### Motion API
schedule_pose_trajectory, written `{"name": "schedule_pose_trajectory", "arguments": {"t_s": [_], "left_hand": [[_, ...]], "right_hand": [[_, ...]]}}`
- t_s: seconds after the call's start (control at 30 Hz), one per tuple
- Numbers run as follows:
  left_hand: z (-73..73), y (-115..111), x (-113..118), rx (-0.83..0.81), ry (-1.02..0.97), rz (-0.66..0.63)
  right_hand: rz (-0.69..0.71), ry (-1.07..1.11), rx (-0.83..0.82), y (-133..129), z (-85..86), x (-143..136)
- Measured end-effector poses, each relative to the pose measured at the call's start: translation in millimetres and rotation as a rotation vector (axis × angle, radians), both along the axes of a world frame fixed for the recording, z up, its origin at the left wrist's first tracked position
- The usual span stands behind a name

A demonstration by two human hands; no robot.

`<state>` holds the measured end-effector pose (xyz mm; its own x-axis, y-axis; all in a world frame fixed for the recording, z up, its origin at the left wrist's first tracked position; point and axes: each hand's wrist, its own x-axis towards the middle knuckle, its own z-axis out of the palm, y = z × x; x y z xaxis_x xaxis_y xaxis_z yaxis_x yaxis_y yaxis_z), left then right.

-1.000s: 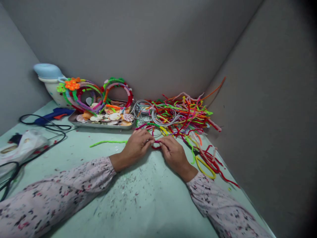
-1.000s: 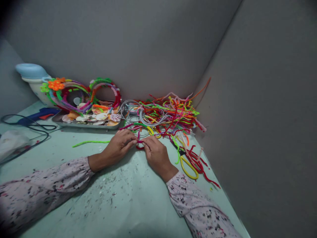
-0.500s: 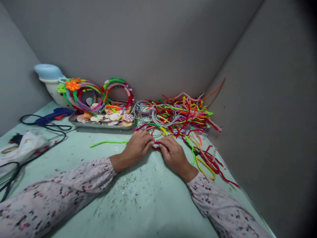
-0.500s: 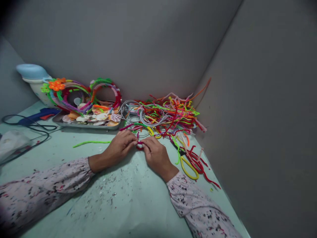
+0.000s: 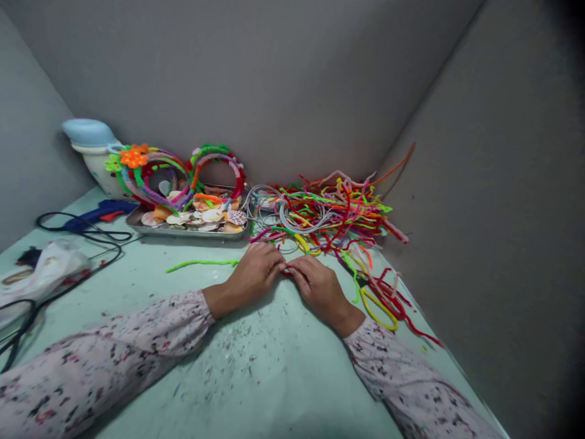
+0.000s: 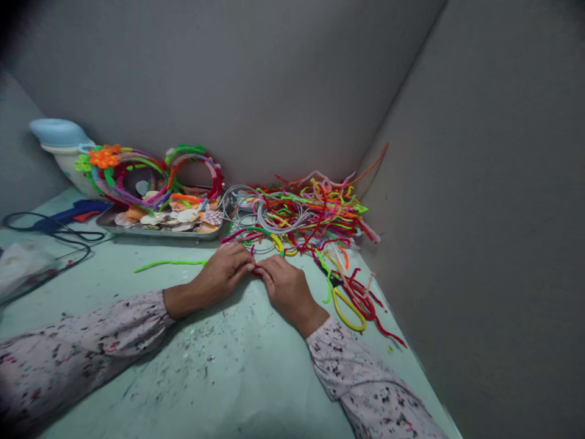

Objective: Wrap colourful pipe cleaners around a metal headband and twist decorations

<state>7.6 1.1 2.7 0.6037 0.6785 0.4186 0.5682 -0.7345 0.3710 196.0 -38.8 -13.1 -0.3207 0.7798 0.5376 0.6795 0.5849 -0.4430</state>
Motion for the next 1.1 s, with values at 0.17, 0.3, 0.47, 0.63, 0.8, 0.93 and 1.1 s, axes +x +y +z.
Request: {"name": "schedule_pose_trajectory", "arguments": {"t_s": [0.17, 0.3, 0.47, 0.63, 0.8, 0.93, 1.1], "left_hand": [[2.3, -1.7, 0.5, -0.001, -0.041, -0.003], [4.2, -2.4, 0.2, 0.002, -0.065, -0.006], [3.1, -1.9, 0.6, 0.007, -0.035, 0.009], [1.9, -1.9, 1.3, 0.011, 0.004, 0.013], [1.8, -2.0, 1.7, 0.003, 0.005, 0.008], [2.9, -2.2, 1.8, 0.005, -0.038, 0.01], [3.7, -2.0, 0.9, 0.018, -0.046, 0.013]], "right_hand": [[-0.014, 0.0, 0.019, -0.5, 2.9, -0.1], [-0.024, 0.011, 0.033, -0.1, 4.2, 0.0], [-0.023, -0.004, 0.031, -0.3, 4.0, 0.0], [-0.017, -0.016, 0.024, -1.3, 3.6, -0.3], [-0.023, -0.029, 0.019, -1.3, 3.9, -0.2], [-0.028, -0.001, 0.035, -0.1, 4.0, 0.4], [-0.024, 0.004, 0.036, 1.1, 3.3, 0.8]]}}
